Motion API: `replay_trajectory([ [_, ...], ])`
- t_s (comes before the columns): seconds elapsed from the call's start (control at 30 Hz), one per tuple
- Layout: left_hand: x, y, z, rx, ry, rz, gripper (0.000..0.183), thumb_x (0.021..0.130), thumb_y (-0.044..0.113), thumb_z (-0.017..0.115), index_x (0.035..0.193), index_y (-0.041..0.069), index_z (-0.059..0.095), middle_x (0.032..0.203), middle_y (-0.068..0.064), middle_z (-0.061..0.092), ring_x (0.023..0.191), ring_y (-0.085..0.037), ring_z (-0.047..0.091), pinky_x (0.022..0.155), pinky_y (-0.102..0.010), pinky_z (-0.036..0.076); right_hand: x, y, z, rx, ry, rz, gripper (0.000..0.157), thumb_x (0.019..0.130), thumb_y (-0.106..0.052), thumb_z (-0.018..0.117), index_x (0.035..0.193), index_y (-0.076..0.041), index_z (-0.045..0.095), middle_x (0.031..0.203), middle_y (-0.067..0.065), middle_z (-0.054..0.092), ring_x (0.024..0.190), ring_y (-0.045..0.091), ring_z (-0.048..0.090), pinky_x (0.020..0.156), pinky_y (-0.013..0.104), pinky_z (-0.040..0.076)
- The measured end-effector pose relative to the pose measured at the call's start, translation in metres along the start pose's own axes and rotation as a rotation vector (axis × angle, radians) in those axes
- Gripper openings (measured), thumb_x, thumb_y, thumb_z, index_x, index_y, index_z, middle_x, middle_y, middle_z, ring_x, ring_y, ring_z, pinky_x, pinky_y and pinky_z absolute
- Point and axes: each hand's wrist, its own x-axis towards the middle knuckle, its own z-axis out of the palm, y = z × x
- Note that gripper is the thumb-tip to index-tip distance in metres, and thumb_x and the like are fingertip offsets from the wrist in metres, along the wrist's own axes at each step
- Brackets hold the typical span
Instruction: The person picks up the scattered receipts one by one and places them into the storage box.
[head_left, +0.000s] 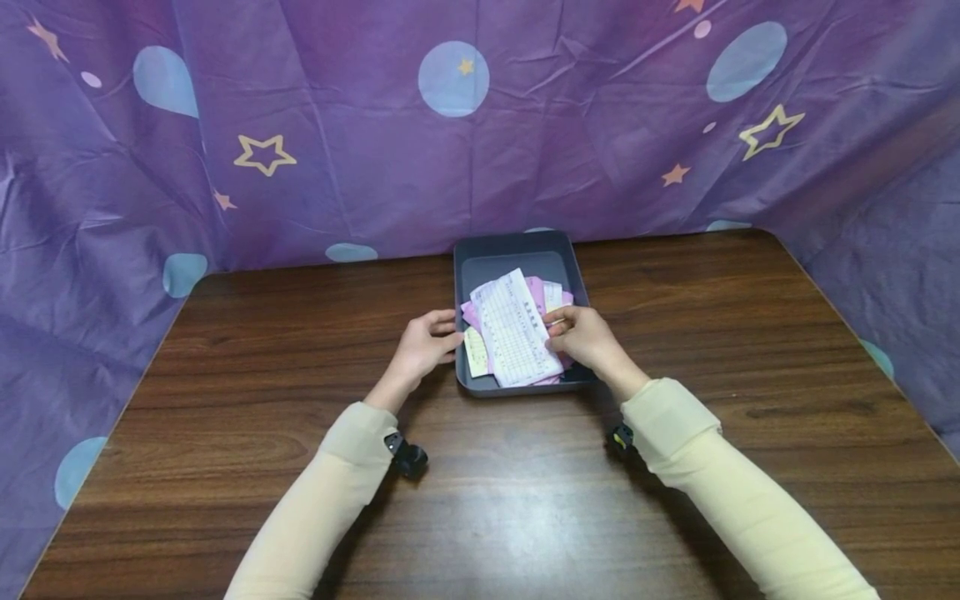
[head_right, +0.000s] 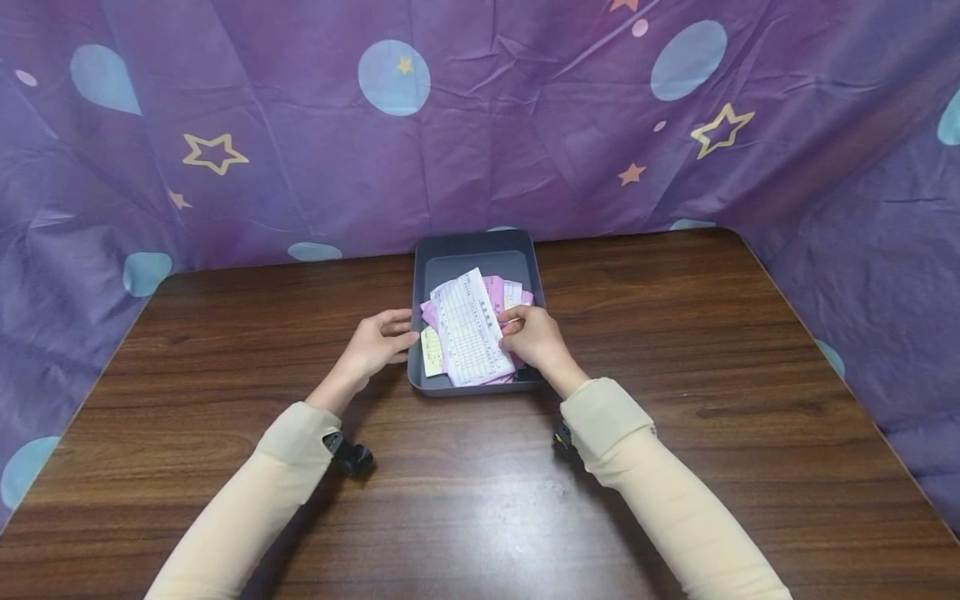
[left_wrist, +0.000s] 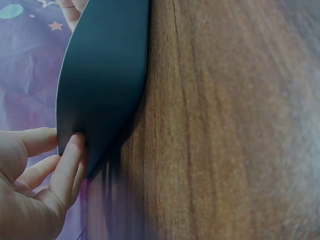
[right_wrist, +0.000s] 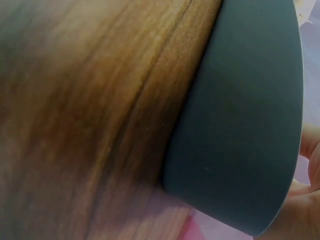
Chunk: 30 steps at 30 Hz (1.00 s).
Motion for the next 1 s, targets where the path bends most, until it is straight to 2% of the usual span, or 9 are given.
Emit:
replay_trajectory([
  [0.3, 0.001, 0.000, 0.001, -0.002, 0.007, 0.001, 0.046, 0.092, 0.003, 0.059, 0.136, 0.000, 0.048, 0.132, -0.025, 0.056, 0.112, -0.035, 0.061, 0.088, -0.039, 0.059, -0.001, -0.001, 0.000, -0.094, 0.031, -0.014, 0.040, 0.075, 0.006, 0.059, 0.116, 0.010, 0.059, 0.088, 0.016, 0.064, 0.062, 0.005, 0.051, 0.051, 0.015, 0.048],
  [0.5, 0.002, -0.001, 0.001, -0.008, 0.008, 0.004, 0.046, 0.092, 0.001, 0.059, 0.136, -0.001, 0.048, 0.131, -0.025, 0.056, 0.112, -0.035, 0.061, 0.088, -0.039, 0.059, -0.001, 0.000, -0.001, -0.087, 0.033, -0.012, 0.041, 0.075, 0.006, 0.060, 0.116, 0.009, 0.059, 0.088, 0.015, 0.064, 0.060, 0.005, 0.051, 0.052, 0.016, 0.050],
  [0.67, 0.002, 0.000, 0.001, -0.007, 0.010, 0.003, 0.046, 0.092, 0.001, 0.058, 0.136, -0.001, 0.047, 0.132, -0.025, 0.056, 0.112, -0.035, 0.061, 0.088, -0.039, 0.059, 0.000, 0.002, -0.004, -0.080, 0.051, -0.047, 0.039, 0.076, 0.005, 0.058, 0.115, 0.010, 0.060, 0.085, 0.015, 0.064, 0.059, 0.002, 0.050, 0.053, 0.014, 0.047],
  [0.83, 0.001, 0.001, 0.001, -0.010, 0.018, -0.003, 0.048, 0.091, 0.001, 0.059, 0.137, -0.001, 0.047, 0.131, -0.025, 0.056, 0.112, -0.035, 0.061, 0.088, -0.039, 0.059, -0.001, 0.003, -0.011, -0.085, 0.123, -0.106, 0.034, 0.082, 0.001, 0.055, 0.114, 0.009, 0.061, 0.091, 0.021, 0.065, 0.062, 0.000, 0.050, 0.054, 0.011, 0.046],
  [1.0, 0.001, 0.000, 0.001, -0.015, 0.043, 0.016, 0.051, 0.090, -0.001, 0.059, 0.138, -0.002, 0.045, 0.130, -0.027, 0.056, 0.108, -0.035, 0.062, 0.087, -0.040, 0.059, -0.001, 0.001, -0.020, -0.068, 0.268, -0.165, 0.032, 0.086, -0.004, 0.052, 0.114, 0.006, 0.062, 0.094, 0.021, 0.065, 0.067, -0.002, 0.049, 0.060, 0.008, 0.043],
])
